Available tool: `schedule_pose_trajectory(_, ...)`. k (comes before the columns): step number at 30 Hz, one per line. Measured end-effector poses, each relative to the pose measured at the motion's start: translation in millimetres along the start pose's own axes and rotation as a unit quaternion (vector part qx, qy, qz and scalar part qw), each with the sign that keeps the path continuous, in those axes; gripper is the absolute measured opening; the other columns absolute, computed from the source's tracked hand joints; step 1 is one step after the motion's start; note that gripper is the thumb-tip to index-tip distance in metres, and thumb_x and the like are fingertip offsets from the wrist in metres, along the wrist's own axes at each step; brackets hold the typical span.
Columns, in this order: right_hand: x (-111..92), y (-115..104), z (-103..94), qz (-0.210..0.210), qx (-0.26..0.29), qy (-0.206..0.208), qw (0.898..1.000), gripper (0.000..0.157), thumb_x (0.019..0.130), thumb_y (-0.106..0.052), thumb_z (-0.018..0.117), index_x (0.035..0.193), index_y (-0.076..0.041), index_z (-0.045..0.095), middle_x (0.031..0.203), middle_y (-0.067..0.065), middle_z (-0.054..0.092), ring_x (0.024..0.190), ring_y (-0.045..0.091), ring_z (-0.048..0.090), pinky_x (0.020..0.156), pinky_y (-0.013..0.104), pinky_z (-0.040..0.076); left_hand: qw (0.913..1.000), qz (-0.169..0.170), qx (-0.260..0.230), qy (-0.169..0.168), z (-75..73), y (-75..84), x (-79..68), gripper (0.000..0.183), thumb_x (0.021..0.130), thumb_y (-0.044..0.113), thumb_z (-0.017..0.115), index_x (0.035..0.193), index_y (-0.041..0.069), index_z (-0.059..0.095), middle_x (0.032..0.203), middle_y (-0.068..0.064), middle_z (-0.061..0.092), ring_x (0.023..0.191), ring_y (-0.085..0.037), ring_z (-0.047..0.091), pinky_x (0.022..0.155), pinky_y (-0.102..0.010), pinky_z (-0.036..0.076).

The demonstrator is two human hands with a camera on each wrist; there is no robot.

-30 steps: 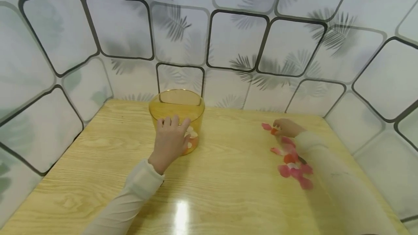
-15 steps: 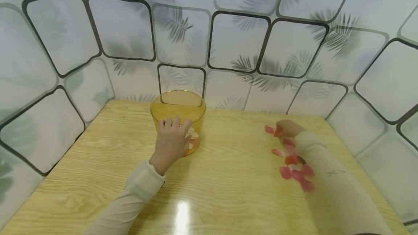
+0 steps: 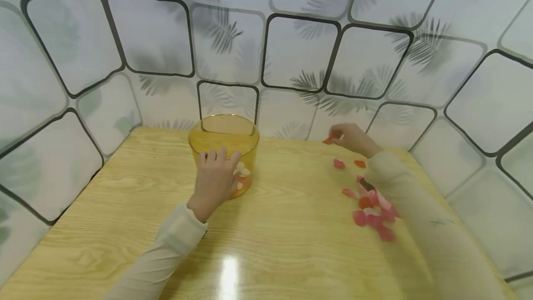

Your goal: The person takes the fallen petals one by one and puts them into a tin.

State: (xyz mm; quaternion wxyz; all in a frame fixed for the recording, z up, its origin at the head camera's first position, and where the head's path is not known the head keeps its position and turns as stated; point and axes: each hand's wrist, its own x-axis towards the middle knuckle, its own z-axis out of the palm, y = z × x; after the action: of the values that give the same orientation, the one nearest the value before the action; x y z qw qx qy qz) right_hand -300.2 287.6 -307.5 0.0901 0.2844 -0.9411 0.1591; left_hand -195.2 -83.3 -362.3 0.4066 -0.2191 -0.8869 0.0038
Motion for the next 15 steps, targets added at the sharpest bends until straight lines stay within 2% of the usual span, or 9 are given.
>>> schedule_pose_trajectory(1, 4.2, -8.0, -1.9, -0.005, 0.003, 0.002, 1.0, 0.007, 0.081, 0.0, 0.067, 0.081, -0.003, 0.061, 0.08, 0.012, 0.067, 0.078, 0.026, 0.063, 0.074, 0.042, 0.051, 1.0, -0.001, 0.0, -0.001, -0.5, -0.2, -0.1, 0.045, 0.066, 0.033, 0.083, 0.091, 0.012, 0.052, 0.075, -0.009, 0.054, 0.065, -0.027, 0.051, 0.068, -0.041, 0.041)
schedule_pose_trajectory(6, 45.8, -83.5, -12.0, -0.061, 0.031, 0.018, 0.998, 0.006, 0.084, -0.003, 0.066, 0.088, -0.003, 0.062, 0.087, 0.012, 0.068, 0.084, 0.025, 0.063, 0.079, 0.041, 0.052, 1.0, -0.005, -0.003, -0.005, -0.7, -0.3, -0.5, 0.044, 0.066, 0.033, 0.082, 0.09, 0.012, 0.052, 0.075, -0.009, 0.054, 0.064, -0.026, 0.051, 0.068, -0.041, 0.041)
schedule_pose_trajectory(11, 77.8, -143.3, -1.1, -0.114, 0.049, 0.012, 0.992, 0.005, 0.085, -0.008, 0.066, 0.089, -0.005, 0.063, 0.088, 0.008, 0.069, 0.084, 0.021, 0.063, 0.081, 0.039, 0.051, 0.9999, -0.009, -0.011, -0.006, -0.3, -0.1, -0.2, 0.045, 0.065, 0.032, 0.083, 0.094, 0.012, 0.054, 0.076, -0.01, 0.055, 0.065, -0.027, 0.051, 0.069, -0.042, 0.041)
schedule_pose_trajectory(15, 94.4, -174.8, 12.8, -0.14, 0.044, -0.008, 0.989, 0.006, 0.086, -0.009, 0.065, 0.09, -0.005, 0.064, 0.089, 0.007, 0.069, 0.083, 0.019, 0.063, 0.081, 0.035, 0.051, 0.9998, -0.009, -0.012, -0.011, -0.9, -0.1, 0.2, 0.047, 0.066, 0.032, 0.083, 0.099, 0.013, 0.056, 0.078, -0.011, 0.057, 0.067, -0.028, 0.053, 0.07, -0.042, 0.041)
